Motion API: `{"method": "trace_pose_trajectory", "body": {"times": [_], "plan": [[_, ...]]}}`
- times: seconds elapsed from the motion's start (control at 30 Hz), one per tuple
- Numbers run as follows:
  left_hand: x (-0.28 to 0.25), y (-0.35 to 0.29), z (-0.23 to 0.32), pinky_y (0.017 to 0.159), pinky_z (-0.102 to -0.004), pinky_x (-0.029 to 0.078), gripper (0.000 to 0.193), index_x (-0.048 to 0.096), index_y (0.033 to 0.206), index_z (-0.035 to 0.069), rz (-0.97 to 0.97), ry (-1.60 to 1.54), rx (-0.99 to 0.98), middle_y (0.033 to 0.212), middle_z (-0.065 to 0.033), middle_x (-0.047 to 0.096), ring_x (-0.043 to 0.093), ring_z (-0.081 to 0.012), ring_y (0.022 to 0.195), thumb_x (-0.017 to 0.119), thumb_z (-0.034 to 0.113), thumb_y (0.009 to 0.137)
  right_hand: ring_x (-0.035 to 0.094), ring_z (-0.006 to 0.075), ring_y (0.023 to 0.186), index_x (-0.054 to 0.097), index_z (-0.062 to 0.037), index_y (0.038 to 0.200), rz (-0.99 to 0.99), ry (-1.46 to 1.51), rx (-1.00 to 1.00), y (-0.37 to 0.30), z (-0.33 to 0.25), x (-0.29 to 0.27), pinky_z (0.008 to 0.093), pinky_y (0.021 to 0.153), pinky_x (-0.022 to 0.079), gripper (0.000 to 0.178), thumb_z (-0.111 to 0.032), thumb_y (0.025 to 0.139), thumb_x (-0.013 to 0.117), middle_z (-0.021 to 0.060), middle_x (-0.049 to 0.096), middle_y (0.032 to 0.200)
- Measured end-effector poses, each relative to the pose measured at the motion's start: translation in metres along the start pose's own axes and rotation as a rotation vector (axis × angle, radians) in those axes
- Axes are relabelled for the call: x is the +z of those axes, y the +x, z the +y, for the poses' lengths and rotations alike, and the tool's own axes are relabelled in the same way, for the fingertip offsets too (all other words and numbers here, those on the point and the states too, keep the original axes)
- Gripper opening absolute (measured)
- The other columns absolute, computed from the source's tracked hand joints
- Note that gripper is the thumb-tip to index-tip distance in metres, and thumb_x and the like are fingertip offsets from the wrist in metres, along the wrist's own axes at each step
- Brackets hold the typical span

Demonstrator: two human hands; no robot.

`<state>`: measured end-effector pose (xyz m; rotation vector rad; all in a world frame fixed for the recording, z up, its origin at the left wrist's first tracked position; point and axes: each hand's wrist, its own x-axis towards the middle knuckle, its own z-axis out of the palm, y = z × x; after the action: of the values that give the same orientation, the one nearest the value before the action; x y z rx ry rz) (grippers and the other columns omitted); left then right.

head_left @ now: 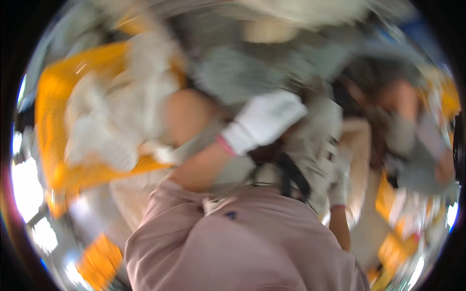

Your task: The person sits on the floor and repeatedly wipes white slipper-like objects with a cloth, then places them into a yellow basket. The task continues in a repetitive cycle throughout the clip.

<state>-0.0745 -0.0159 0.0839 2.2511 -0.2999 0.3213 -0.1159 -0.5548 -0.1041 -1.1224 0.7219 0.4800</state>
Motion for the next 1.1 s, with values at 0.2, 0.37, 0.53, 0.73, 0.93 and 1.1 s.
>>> {"method": "trace_pose_trajectory", "body": {"times": [0.2,0.37,0.53,0.73,0.93,1.1], "plan": [[-0.116,-0.127,-0.038,0.092,-0.0492,0.057,0.053,0.063,0.131,0.006,0.831,0.64,-0.682,0.119,-0.0241,0.066,0.065,-0.0457,0.112,0.082,0.029,0.086,0.059,0.0241,0.068,0.071,-0.0121,0.123,0.373,-1.077,0.049,0.07,-0.067,-0.059,0.0393,0.058,0.049,0.037,-0.042,0.103,0.063,0.011,0.062,0.086],[-0.151,-0.192,-0.116,0.103,-0.0466,0.054,0.076,0.056,0.145,-0.002,0.204,0.6,-1.205,0.132,-0.0287,0.065,0.066,-0.0412,0.12,0.084,0.032,0.084,0.067,0.0274,0.094,0.064,-0.0017,0.132,0.048,-1.053,-0.403,0.048,-0.155,0.058,0.0394,0.081,0.056,0.036,-0.026,0.105,0.062,0.0159,0.07,0.108],[-0.207,-0.235,-0.097,0.098,-0.0416,0.059,0.054,0.063,0.138,-0.002,0.859,0.041,-1.116,0.125,-0.0159,0.07,0.071,-0.0323,0.107,0.078,0.02,0.091,0.066,0.032,0.128,0.064,0.002,0.145,-0.315,-1.258,-1.019,-0.051,-0.141,0.239,0.0406,0.109,0.05,0.04,-0.014,0.108,0.062,0.0192,0.069,0.14],[-0.176,-0.153,0.072,0.084,-0.0379,0.058,0.033,0.062,0.131,0.005,1.578,-0.71,-0.394,0.112,-0.0087,0.07,0.068,-0.0213,0.096,0.07,0.016,0.101,0.048,0.0507,0.146,0.045,-0.008,0.16,-0.988,-1.348,-1.479,-0.169,-0.048,0.373,0.061,0.119,0.04,0.087,-0.012,0.085,0.088,0.026,0.048,0.161],[-0.019,-0.081,0.086,0.068,-0.0326,0.057,0.035,0.061,0.119,0.004,0.493,-1.287,-0.705,0.096,-0.0052,0.068,0.065,-0.0158,0.075,0.079,0.024,0.097,0.053,0.0286,0.144,0.044,0.0064,0.16,-0.523,-0.768,-0.789,-0.172,-0.105,0.372,0.0397,0.122,0.04,0.057,-0.004,0.105,0.052,0.0205,0.052,0.16],[0.053,-0.025,0.027,0.101,-0.0402,0.055,0.077,0.049,0.152,-0.003,0.327,-1.421,-0.981,0.134,-0.0116,0.066,0.065,-0.0229,0.116,0.081,0.034,0.093,0.063,0.0268,0.119,0.063,0.0027,0.137,-0.368,-1.19,-0.941,-0.164,-0.15,0.299,0.0382,0.107,0.05,0.042,-0.009,0.097,0.069,0.0158,0.065,0.131]]}}
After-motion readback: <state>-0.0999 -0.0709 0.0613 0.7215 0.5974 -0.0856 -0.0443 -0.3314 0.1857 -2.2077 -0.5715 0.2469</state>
